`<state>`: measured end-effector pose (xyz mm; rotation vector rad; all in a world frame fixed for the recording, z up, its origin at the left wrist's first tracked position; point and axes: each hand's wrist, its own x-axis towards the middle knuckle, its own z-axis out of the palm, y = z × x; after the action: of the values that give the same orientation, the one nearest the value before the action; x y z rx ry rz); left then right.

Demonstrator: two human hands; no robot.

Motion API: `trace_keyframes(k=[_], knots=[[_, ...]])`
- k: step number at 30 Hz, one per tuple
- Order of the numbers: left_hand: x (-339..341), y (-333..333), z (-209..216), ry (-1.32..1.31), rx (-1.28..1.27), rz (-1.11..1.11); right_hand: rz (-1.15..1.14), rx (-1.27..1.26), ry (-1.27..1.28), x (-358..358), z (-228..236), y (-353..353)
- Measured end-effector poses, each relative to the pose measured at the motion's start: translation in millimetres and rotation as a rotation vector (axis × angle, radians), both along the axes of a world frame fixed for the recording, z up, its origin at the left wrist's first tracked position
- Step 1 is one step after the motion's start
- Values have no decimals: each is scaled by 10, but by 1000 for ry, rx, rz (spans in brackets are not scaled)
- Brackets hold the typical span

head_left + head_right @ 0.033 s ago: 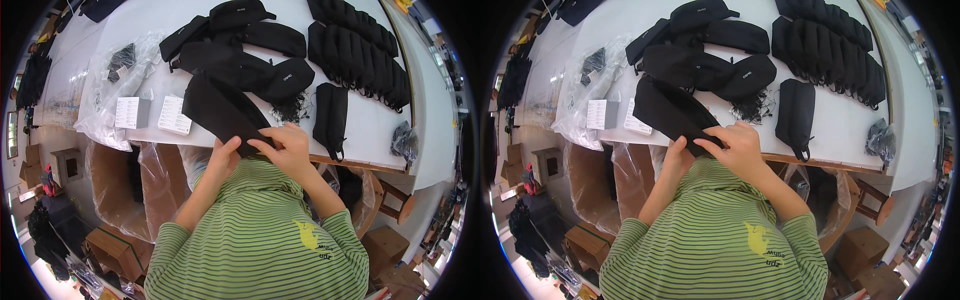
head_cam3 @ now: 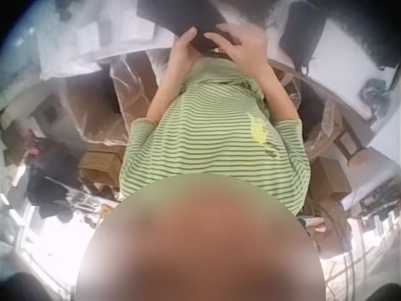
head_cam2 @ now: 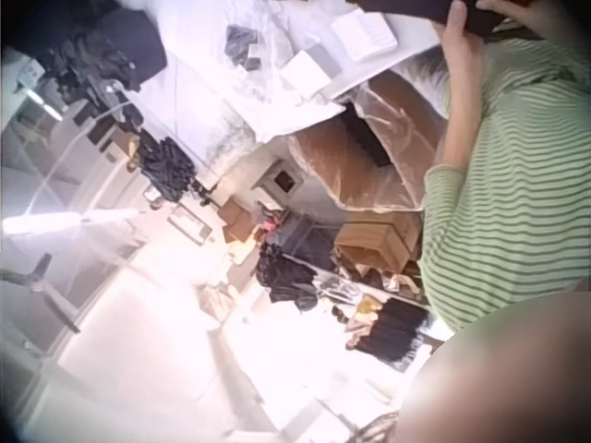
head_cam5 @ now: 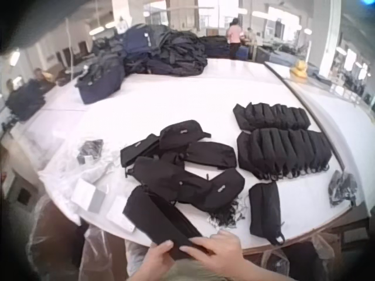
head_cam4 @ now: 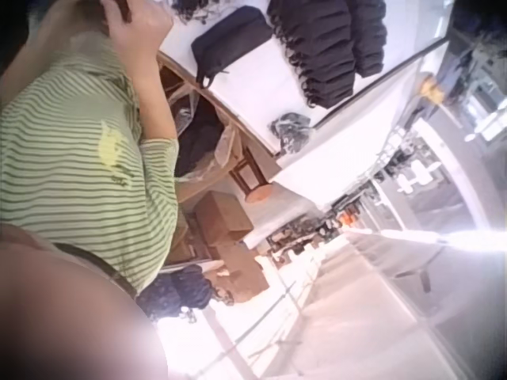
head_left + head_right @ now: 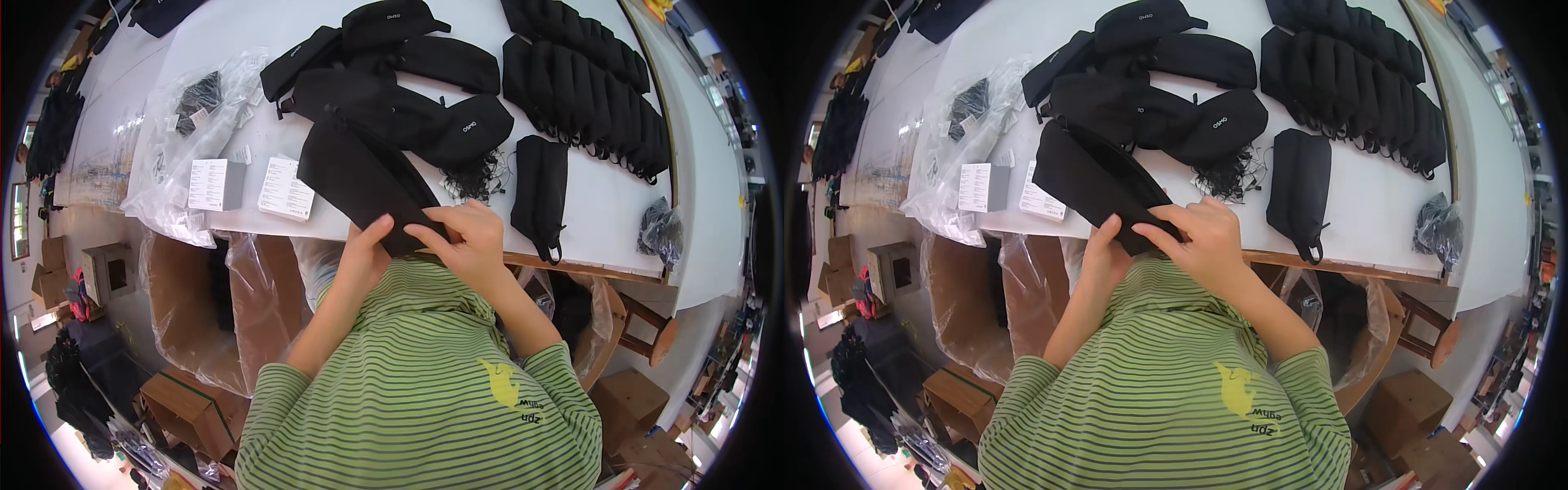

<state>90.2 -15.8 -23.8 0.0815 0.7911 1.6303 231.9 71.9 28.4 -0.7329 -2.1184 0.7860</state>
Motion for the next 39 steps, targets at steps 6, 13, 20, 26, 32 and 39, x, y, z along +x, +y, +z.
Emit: trace_keyframes(k=[6, 13, 20, 26, 32, 39], knots=[[31, 125, 201, -94, -153, 124, -304, -319, 306, -20, -90, -120], [15, 131, 211, 2, -137, 23, -154, -383, 248, 183, -288, -39], [99, 107, 321, 157, -172, -406, -167, -580, 653, 0, -28, 323], [173, 130, 330, 119, -195, -365, -238, -307, 468, 136, -104, 426], [163, 132, 395, 4, -226, -283, -211, -97, 274, 163, -26, 315], [81, 107, 277, -94, -215, -195, 0, -177, 126, 200, 154, 53]])
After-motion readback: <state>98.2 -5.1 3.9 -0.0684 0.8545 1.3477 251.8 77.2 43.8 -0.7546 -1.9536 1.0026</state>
